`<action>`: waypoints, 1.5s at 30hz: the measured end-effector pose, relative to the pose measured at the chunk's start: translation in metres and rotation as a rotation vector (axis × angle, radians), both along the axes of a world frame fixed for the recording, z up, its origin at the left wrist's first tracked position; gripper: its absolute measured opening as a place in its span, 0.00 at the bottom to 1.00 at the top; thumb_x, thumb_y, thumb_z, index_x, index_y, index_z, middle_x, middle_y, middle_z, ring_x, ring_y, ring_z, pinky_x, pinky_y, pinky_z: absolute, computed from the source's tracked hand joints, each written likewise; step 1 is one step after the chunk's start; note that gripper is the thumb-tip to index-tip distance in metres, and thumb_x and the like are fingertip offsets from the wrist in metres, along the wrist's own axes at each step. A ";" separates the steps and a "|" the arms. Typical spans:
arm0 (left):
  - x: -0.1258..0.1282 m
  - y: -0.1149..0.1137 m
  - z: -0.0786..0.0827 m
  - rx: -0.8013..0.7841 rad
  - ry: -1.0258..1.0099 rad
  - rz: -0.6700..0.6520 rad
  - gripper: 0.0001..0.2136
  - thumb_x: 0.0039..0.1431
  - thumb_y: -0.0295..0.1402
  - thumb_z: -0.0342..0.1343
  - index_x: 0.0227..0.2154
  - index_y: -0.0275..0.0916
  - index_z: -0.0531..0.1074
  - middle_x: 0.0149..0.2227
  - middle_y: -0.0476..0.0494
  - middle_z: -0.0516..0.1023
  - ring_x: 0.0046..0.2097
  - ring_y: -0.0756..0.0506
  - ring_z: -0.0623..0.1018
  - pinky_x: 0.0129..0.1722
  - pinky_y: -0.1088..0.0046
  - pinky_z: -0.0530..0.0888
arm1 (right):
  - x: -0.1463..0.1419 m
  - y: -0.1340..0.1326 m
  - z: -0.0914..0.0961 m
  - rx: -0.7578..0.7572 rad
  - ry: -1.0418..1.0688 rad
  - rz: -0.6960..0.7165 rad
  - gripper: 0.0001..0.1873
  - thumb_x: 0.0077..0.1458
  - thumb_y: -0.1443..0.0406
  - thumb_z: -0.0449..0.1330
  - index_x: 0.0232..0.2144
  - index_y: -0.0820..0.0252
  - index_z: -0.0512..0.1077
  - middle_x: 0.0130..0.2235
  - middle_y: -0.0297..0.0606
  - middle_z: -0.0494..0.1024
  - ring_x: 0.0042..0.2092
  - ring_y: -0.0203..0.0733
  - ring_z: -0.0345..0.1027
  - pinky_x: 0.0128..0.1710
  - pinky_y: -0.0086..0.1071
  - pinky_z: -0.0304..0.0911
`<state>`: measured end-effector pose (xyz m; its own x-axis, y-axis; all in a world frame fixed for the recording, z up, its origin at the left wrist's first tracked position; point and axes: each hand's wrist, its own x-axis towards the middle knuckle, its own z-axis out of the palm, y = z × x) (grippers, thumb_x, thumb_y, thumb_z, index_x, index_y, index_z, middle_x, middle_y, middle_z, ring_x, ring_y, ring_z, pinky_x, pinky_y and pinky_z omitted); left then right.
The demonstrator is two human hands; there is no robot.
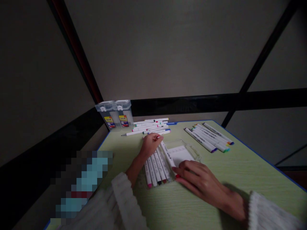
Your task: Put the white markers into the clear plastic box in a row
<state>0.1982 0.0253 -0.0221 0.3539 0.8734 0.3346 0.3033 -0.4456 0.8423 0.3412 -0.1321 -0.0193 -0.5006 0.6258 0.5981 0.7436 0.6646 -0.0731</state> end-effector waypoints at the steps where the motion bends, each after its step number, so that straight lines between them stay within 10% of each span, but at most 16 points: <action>1: 0.000 -0.001 0.000 0.016 0.024 0.003 0.06 0.46 0.31 0.53 0.23 0.34 0.71 0.24 0.47 0.73 0.27 0.51 0.70 0.27 0.77 0.66 | 0.000 0.000 0.000 0.000 -0.009 -0.005 0.14 0.59 0.63 0.47 0.37 0.64 0.70 0.28 0.39 0.70 0.30 0.37 0.65 0.28 0.31 0.63; 45: -0.004 0.003 -0.012 -0.057 0.071 -0.055 0.04 0.44 0.30 0.55 0.23 0.34 0.70 0.23 0.46 0.75 0.27 0.49 0.74 0.28 0.76 0.68 | -0.004 0.003 0.000 -0.344 -0.067 -0.034 0.14 0.58 0.61 0.48 0.41 0.63 0.68 0.32 0.39 0.71 0.33 0.41 0.65 0.32 0.33 0.61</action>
<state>0.1944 0.0279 -0.0345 0.4231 0.8689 0.2569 0.3396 -0.4150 0.8441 0.3369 -0.1290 -0.0191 -0.5068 0.8022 0.3156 0.7757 0.5841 -0.2390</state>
